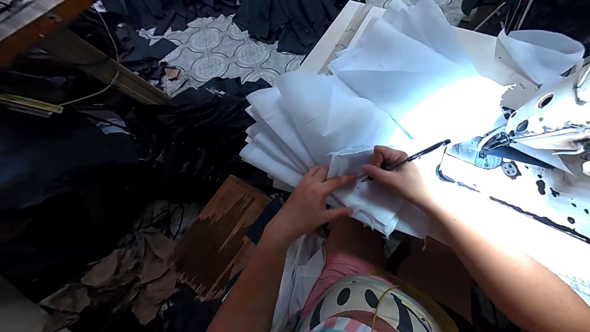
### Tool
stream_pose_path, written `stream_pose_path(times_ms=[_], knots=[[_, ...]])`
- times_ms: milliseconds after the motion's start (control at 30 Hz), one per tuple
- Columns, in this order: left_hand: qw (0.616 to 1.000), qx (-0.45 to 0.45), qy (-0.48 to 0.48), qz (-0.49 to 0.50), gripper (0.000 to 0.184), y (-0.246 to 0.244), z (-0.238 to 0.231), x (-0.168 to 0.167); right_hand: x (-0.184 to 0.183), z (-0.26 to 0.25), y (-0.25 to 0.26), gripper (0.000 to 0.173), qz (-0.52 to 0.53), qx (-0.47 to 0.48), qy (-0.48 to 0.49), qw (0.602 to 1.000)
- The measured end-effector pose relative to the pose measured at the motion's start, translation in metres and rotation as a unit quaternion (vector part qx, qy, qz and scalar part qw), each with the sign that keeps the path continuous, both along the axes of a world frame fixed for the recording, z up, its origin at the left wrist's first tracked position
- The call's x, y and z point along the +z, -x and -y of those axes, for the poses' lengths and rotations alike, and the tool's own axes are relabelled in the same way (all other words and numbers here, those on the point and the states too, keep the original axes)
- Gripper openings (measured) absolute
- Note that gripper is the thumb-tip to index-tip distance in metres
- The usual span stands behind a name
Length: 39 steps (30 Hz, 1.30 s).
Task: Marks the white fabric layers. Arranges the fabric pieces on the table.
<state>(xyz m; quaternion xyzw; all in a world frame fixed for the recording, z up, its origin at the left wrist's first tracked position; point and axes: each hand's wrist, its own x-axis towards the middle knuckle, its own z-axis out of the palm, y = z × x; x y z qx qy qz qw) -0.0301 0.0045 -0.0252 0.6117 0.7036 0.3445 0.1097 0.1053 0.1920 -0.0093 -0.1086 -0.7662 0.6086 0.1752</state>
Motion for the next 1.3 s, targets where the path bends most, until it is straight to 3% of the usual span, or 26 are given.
stream_pose_path(times_ms=[100,200,300,400,467,567,667,767,1300], knots=[[0.998,0.020,-0.047,0.020,0.024,0.003,0.000,-0.004,-0.003,-0.005,0.001,0.034,-0.028,-0.021,0.099,0.994],[0.996,0.052,-0.068,0.028,0.031,0.004,-0.003,-0.004,0.002,-0.009,-0.004,0.034,-0.105,-0.005,0.187,0.977],[0.992,0.104,-0.063,0.024,0.032,0.001,-0.008,-0.002,0.011,-0.014,-0.010,0.030,-0.142,0.054,0.209,0.966],[0.977,0.203,-0.062,0.004,0.019,-0.009,-0.018,-0.003,0.014,-0.010,-0.012,0.032,-0.071,0.071,0.126,0.987],[0.975,0.212,-0.058,-0.027,0.013,-0.016,-0.024,-0.004,0.010,-0.004,-0.009,0.030,-0.015,0.058,0.041,0.997],[0.987,0.155,-0.019,-0.036,0.021,-0.025,-0.023,-0.004,0.004,0.002,-0.006,0.026,0.031,0.043,-0.040,0.998],[0.990,0.133,0.033,-0.020,0.053,-0.031,-0.017,0.000,0.000,0.007,-0.005,0.022,0.017,0.045,-0.114,0.992],[0.991,0.132,0.026,-0.018,0.055,-0.032,-0.015,-0.002,-0.003,0.011,-0.005,0.021,0.014,0.046,-0.172,0.984],[0.991,0.136,0.009,-0.016,0.052,-0.030,-0.016,-0.008,-0.005,0.007,-0.004,0.022,-0.004,0.046,-0.160,0.986]])
